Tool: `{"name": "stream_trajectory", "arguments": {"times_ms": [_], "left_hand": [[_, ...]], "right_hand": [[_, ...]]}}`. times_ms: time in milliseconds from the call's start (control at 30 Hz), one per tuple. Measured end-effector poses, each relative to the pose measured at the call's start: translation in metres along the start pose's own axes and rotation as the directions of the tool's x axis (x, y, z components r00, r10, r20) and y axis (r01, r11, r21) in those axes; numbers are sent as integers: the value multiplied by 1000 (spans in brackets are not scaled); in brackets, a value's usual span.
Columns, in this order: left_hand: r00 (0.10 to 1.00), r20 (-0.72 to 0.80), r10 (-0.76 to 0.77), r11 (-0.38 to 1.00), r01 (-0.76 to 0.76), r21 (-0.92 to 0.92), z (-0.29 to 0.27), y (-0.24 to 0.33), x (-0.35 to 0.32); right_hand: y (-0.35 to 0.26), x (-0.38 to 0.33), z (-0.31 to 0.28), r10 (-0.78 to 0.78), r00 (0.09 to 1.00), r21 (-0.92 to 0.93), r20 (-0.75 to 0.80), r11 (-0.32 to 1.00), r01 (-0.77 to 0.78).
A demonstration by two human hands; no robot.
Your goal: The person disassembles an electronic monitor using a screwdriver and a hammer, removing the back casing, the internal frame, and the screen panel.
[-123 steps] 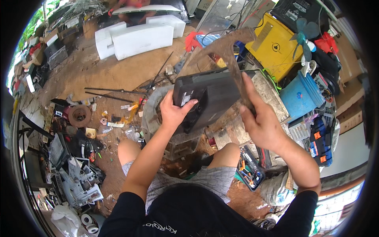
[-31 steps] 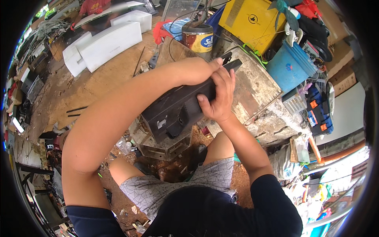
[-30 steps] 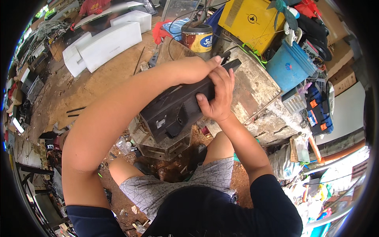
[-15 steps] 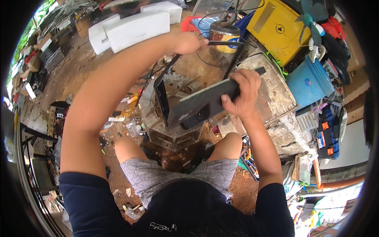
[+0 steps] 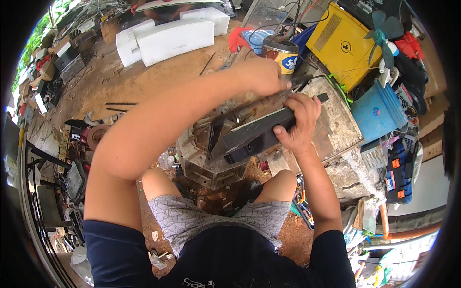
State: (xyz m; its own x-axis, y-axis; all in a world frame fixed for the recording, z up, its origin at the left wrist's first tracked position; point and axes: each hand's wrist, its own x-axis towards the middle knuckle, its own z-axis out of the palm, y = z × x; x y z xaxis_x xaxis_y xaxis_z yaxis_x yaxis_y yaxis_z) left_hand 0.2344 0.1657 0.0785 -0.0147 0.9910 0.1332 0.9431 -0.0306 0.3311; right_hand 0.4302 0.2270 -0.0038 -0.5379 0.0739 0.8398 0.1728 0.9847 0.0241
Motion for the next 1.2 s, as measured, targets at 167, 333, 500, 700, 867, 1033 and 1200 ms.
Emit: {"name": "stream_trajectory", "arguments": {"times_ms": [167, 333, 500, 700, 867, 1033, 1200], "left_hand": [[993, 42, -106, 818, 111, -565, -6, -21, -17], [966, -258, 26, 391, -248, -886, 38, -62, -129], [856, -501, -128, 425, -409, -807, 121, -59, -155], [820, -563, -106, 344, -501, -794, 125, -65, -139], [797, -588, -139, 327, -523, -787, 131, -70, -130], [739, -605, -296, 353, -504, -789, 132, -98, -113], [808, -460, -367, 200, -415, -888, 120, -127, -99]], "right_hand": [[4, 0, 12, -21, 999, -15, -38, 1000, 20], [8, -1, 17, -26, 998, 29, -50, 999, 27], [-1, 18, 20, -62, 998, 31, 5, 998, 62], [-68, 42, 24, -243, 970, 213, 2, 948, 237], [-99, 49, 49, -289, 954, 44, -81, 955, 293], [-95, 50, 48, -263, 961, 2, 82, 965, 264], [-99, 42, 40, -286, 957, 44, 42, 958, 284]]}}
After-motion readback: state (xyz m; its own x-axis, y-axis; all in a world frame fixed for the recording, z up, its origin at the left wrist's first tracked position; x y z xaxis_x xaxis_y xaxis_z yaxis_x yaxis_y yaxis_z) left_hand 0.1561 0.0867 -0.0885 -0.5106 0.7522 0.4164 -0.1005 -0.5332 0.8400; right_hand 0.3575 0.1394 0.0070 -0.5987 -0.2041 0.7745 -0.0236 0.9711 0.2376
